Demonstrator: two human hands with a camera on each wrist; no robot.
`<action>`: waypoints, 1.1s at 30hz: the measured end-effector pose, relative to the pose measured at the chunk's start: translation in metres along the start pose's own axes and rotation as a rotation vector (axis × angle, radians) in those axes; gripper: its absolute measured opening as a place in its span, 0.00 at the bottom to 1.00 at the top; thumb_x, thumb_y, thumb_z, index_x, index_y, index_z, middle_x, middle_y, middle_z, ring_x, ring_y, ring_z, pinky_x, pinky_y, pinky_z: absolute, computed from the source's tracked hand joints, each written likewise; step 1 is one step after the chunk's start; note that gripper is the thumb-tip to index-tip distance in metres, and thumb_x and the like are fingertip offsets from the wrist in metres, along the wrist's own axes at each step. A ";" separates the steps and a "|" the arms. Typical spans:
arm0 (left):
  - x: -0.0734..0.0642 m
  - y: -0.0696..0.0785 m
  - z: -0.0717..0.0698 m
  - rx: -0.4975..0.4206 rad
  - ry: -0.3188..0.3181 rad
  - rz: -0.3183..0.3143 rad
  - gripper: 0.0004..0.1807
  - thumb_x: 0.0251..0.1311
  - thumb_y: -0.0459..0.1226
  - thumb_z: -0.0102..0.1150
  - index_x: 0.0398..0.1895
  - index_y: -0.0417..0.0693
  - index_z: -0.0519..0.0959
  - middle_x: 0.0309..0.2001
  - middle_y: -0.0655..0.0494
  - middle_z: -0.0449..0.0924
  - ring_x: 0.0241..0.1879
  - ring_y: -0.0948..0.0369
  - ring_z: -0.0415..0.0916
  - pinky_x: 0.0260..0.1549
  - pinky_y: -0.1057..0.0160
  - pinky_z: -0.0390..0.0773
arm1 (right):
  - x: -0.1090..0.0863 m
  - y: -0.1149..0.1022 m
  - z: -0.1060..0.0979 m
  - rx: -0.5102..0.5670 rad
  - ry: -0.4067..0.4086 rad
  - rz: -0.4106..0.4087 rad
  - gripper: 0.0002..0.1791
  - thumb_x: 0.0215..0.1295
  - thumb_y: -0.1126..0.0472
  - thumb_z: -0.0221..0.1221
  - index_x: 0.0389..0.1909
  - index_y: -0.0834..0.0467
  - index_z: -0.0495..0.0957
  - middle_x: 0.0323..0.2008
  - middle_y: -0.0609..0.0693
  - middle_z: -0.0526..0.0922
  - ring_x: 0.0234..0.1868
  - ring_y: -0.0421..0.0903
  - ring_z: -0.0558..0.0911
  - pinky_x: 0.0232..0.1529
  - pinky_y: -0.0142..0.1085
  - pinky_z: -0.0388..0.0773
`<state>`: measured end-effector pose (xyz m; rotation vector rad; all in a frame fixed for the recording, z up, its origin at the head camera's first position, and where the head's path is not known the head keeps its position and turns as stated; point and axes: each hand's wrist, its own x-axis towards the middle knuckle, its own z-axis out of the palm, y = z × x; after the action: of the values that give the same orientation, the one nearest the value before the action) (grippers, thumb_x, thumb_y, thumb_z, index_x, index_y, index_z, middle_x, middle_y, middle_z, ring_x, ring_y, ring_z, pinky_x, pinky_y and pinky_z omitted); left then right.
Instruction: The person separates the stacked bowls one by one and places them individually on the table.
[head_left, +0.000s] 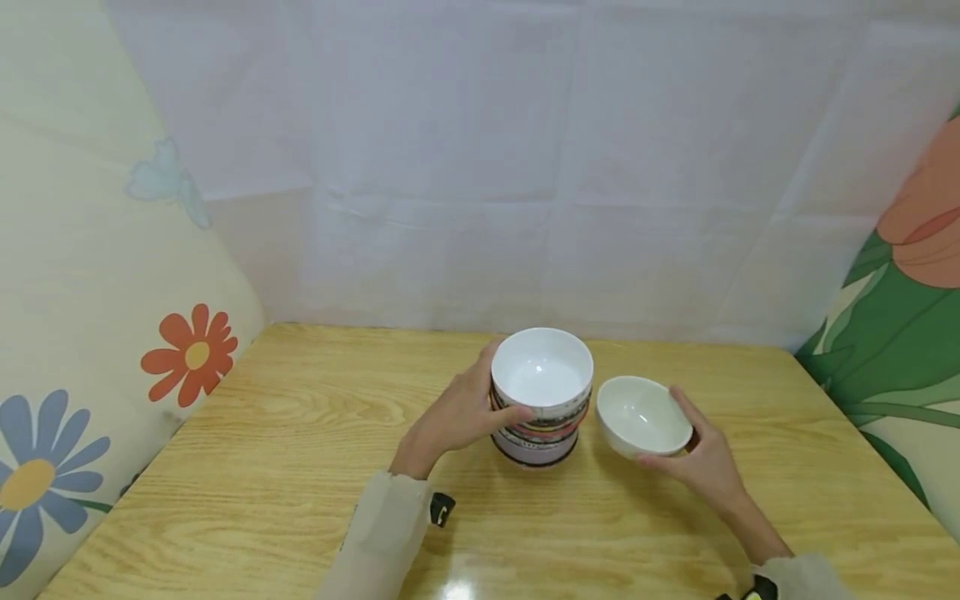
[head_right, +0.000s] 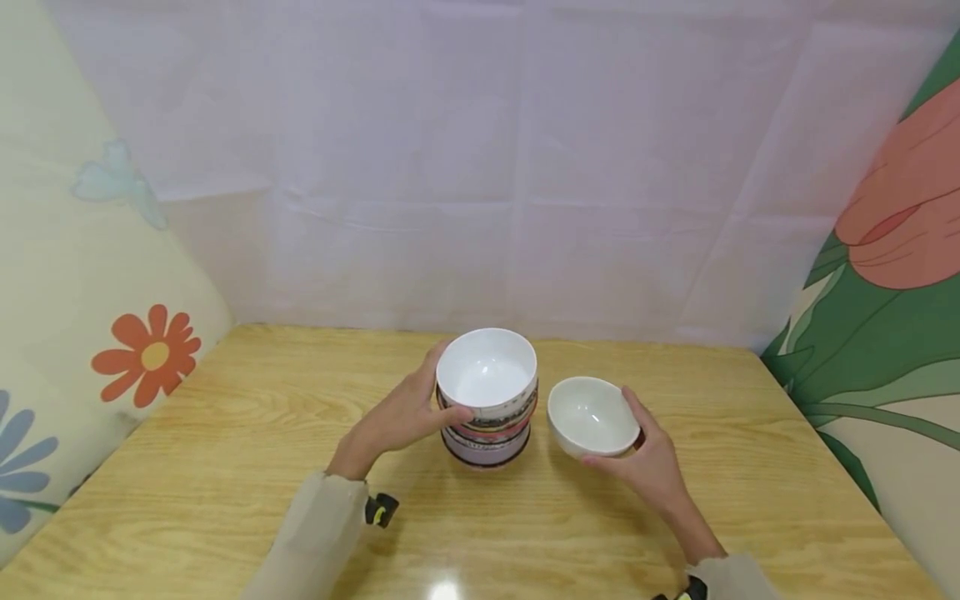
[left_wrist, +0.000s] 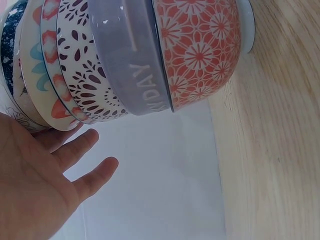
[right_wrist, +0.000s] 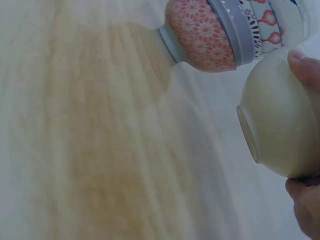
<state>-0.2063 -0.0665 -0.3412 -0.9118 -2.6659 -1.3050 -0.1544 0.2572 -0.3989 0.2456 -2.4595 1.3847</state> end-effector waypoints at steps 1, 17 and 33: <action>0.000 0.000 0.000 0.002 0.000 0.000 0.53 0.50 0.55 0.68 0.74 0.57 0.47 0.66 0.51 0.66 0.63 0.55 0.68 0.59 0.49 0.70 | -0.001 0.001 0.001 -0.004 -0.006 0.015 0.57 0.38 0.69 0.75 0.70 0.71 0.52 0.68 0.72 0.57 0.59 0.35 0.70 0.49 0.10 0.61; 0.000 -0.001 0.000 0.008 0.001 -0.004 0.53 0.50 0.54 0.68 0.74 0.56 0.48 0.66 0.50 0.66 0.63 0.54 0.68 0.59 0.49 0.70 | -0.008 0.011 0.010 -0.008 -0.102 0.106 0.61 0.39 0.64 0.76 0.72 0.68 0.49 0.69 0.70 0.56 0.64 0.64 0.65 0.50 0.10 0.57; 0.000 -0.001 -0.001 -0.012 -0.012 -0.003 0.52 0.51 0.54 0.68 0.74 0.60 0.47 0.67 0.52 0.65 0.63 0.56 0.68 0.59 0.50 0.70 | -0.013 0.015 0.012 0.035 -0.125 0.108 0.65 0.36 0.68 0.76 0.74 0.64 0.45 0.71 0.69 0.52 0.67 0.67 0.58 0.51 0.09 0.55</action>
<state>-0.2071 -0.0672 -0.3411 -0.9205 -2.6722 -1.3220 -0.1484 0.2549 -0.4208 0.2163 -2.5863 1.5006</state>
